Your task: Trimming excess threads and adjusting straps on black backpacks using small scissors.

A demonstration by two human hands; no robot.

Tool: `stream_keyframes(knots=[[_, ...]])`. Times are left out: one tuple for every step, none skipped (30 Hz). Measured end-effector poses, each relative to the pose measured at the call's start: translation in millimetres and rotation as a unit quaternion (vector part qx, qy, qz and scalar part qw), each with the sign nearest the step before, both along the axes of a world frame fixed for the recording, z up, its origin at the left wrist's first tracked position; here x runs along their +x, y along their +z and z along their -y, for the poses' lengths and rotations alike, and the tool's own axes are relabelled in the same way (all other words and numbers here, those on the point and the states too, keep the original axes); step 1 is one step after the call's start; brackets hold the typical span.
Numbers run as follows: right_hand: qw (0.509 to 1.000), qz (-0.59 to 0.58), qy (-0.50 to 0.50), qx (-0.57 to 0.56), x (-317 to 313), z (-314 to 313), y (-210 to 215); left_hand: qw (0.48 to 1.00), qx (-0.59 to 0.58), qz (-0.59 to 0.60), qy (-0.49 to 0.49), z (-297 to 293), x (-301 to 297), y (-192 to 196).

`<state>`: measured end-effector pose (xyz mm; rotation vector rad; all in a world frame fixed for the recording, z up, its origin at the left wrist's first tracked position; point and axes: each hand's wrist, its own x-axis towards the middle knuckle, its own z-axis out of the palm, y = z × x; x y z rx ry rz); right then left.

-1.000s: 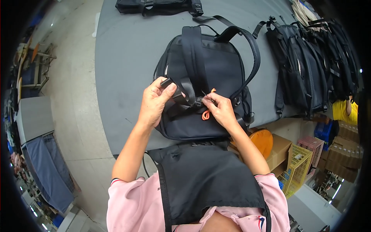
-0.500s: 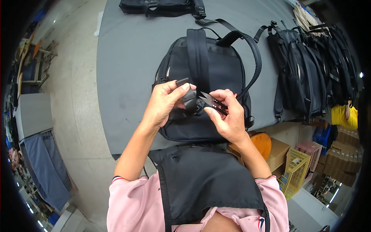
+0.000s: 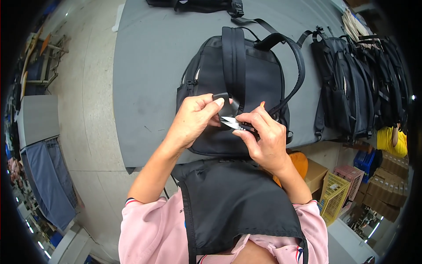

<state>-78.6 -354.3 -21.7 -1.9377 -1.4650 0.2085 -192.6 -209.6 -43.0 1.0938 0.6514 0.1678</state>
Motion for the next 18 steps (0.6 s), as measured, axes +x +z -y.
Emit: stream_keyframes(knots=[[1.000,-0.008,-0.009,0.013,0,1,-2,1.000,-0.001,0.002,-0.005,1,0,-1],[0.999,-0.016,-0.017,0.026,-1,1,-4,1.000,-0.002,0.004,-0.009,1,0,-2],[0.999,-0.016,-0.018,0.026,-1,2,-5,1.000,-0.002,0.004,-0.010,2,0,-3],[0.999,0.034,-0.012,0.032,-1,2,-6,1.000,-0.012,0.005,-0.011,2,0,-3],[0.996,0.084,-0.005,0.038,-1,3,-6,1.000,-0.021,0.006,-0.011,2,0,-3],[0.996,0.084,-0.005,0.038,-2,3,-6,1.000,-0.021,0.006,-0.012,2,0,-4],[0.995,0.093,-0.008,0.036,-2,4,-6,0.999,-0.049,0.008,-0.012,1,-1,-5],[0.994,0.102,-0.011,0.034,-3,5,-6,0.997,-0.077,0.011,-0.013,1,-1,-6],[0.996,0.076,-0.018,0.039,-1,8,-8,0.997,-0.078,0.012,-0.013,0,-2,-7],[0.996,0.077,-0.018,0.039,-1,10,-8,0.996,-0.082,0.018,-0.012,0,-2,-8],[0.998,0.028,-0.030,0.044,-1,11,-7,0.996,-0.086,0.024,-0.011,-1,-2,-9],[0.998,-0.021,-0.043,0.048,-1,13,-6,0.996,-0.087,0.024,-0.012,0,-2,-8],[0.998,-0.027,-0.035,0.038,-1,11,-2,0.996,-0.086,0.023,-0.013,0,-2,-6],[0.998,-0.027,-0.035,0.037,-1,10,0,0.996,-0.085,0.022,-0.014,0,-2,-4],[0.999,-0.016,-0.020,0.018,-1,8,1,0.996,-0.085,0.023,-0.015,1,-2,-5],[1.000,-0.005,-0.005,0.000,-1,7,1,0.996,-0.084,0.025,-0.019,1,-3,-5],[1.000,-0.001,0.000,0.010,-1,6,-2,0.996,-0.084,0.026,-0.023,1,-3,-5],[1.000,-0.001,0.002,0.010,-1,6,-2,0.996,-0.083,0.026,-0.022,1,-5,-6]])
